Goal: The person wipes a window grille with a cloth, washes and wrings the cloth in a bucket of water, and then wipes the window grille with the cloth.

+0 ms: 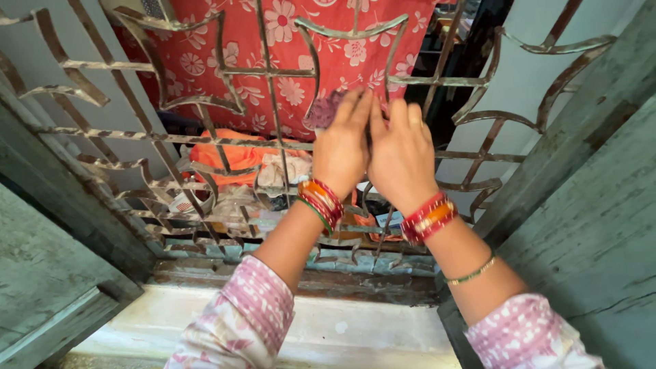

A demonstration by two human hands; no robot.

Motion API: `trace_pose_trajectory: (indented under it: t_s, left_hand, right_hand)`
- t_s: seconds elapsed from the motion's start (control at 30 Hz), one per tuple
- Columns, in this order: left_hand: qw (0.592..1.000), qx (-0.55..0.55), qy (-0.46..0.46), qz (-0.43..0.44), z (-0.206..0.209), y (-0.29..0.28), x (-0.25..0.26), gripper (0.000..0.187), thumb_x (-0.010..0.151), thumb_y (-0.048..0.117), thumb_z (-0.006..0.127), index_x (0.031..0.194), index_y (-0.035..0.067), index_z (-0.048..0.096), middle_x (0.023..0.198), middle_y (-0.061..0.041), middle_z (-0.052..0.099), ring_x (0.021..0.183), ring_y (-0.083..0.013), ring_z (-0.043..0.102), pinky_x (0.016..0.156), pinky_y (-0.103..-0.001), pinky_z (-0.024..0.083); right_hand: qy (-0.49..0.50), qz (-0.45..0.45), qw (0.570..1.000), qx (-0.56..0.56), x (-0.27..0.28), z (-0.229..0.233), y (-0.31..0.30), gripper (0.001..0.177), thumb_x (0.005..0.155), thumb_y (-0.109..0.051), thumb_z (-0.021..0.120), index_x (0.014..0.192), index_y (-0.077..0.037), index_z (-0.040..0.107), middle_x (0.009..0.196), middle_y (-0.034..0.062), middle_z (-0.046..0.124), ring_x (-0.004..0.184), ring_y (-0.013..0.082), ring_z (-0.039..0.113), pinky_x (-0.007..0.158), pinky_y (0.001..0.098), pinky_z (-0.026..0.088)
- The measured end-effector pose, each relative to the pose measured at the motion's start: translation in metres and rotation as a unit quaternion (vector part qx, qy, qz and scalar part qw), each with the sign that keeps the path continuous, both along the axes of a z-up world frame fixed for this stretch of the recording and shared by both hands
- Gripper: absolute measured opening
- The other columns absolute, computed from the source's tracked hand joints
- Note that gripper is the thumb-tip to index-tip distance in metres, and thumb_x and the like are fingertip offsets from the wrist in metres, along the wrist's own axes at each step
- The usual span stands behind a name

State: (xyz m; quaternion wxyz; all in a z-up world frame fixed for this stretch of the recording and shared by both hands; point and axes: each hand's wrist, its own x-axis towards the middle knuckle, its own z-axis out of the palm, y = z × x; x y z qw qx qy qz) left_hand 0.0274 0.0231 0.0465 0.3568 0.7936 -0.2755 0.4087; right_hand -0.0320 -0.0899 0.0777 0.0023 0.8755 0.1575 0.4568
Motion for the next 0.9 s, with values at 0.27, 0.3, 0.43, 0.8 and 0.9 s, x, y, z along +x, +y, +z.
trace_pose_trajectory:
  t_s: [0.27, 0.3, 0.43, 0.8, 0.9]
  left_hand:
    - [0.997, -0.038, -0.043, -0.051, 0.006, -0.01, -0.003, 0.043, 0.097, 0.005, 0.059, 0.139, 0.011, 0.061, 0.145, -0.011, 0.062, 0.114, -0.0352, 0.073, 0.095, -0.044, 0.062]
    - [0.994, -0.063, -0.07, -0.063, 0.01, -0.006, -0.006, 0.044, 0.095, 0.004, 0.06, 0.138, 0.011, 0.06, 0.144, -0.011, 0.06, 0.118, -0.0363, 0.07, 0.1, -0.044, 0.061]
    - [0.996, -0.089, 0.007, -0.018, 0.027, 0.003, -0.023, 0.059, 0.086, 0.007, 0.066, 0.143, 0.002, 0.051, 0.14, -0.024, 0.049, 0.099, -0.046, 0.065, 0.071, -0.049, 0.056]
    - [0.998, -0.053, 0.045, 0.013, 0.023, -0.021, -0.005, 0.022, 0.092, 0.008, 0.065, 0.113, 0.004, 0.069, 0.111, -0.016, 0.063, 0.083, -0.0415, 0.068, 0.071, -0.05, 0.056]
    - [0.998, -0.059, 0.03, -0.023, 0.02, -0.019, -0.008, 0.023, 0.092, 0.008, 0.063, 0.113, 0.003, 0.07, 0.111, -0.015, 0.064, 0.083, -0.0402, 0.069, 0.072, -0.05, 0.056]
  right_hand:
    - [0.014, 0.086, 0.991, 0.098, -0.021, -0.014, -0.023, 0.06, 0.084, -0.002, 0.064, 0.143, 0.003, 0.055, 0.122, 0.0204, 0.057, 0.11, 0.0383, 0.056, 0.094, 0.0454, 0.051]
    - [0.042, 0.116, 0.984, 0.125, -0.022, -0.015, -0.021, 0.064, 0.085, -0.003, 0.064, 0.147, 0.005, 0.051, 0.123, 0.0208, 0.057, 0.11, 0.0389, 0.056, 0.095, 0.0463, 0.05]
    - [0.054, 0.094, 0.988, 0.107, -0.017, -0.016, -0.01, 0.074, 0.079, -0.004, 0.065, 0.151, 0.001, 0.045, 0.124, 0.0203, 0.055, 0.111, 0.0395, 0.057, 0.093, 0.0458, 0.052]
    - [0.125, 0.046, 0.98, 0.145, -0.025, -0.024, -0.014, 0.083, 0.077, -0.016, 0.074, 0.149, 0.006, 0.039, 0.123, 0.0229, 0.053, 0.115, 0.0429, 0.056, 0.092, 0.0485, 0.052]
    - [0.099, 0.056, 0.985, 0.132, -0.023, -0.027, -0.018, 0.08, 0.075, -0.015, 0.075, 0.146, 0.007, 0.044, 0.129, 0.025, 0.052, 0.12, 0.0441, 0.055, 0.097, 0.0473, 0.05]
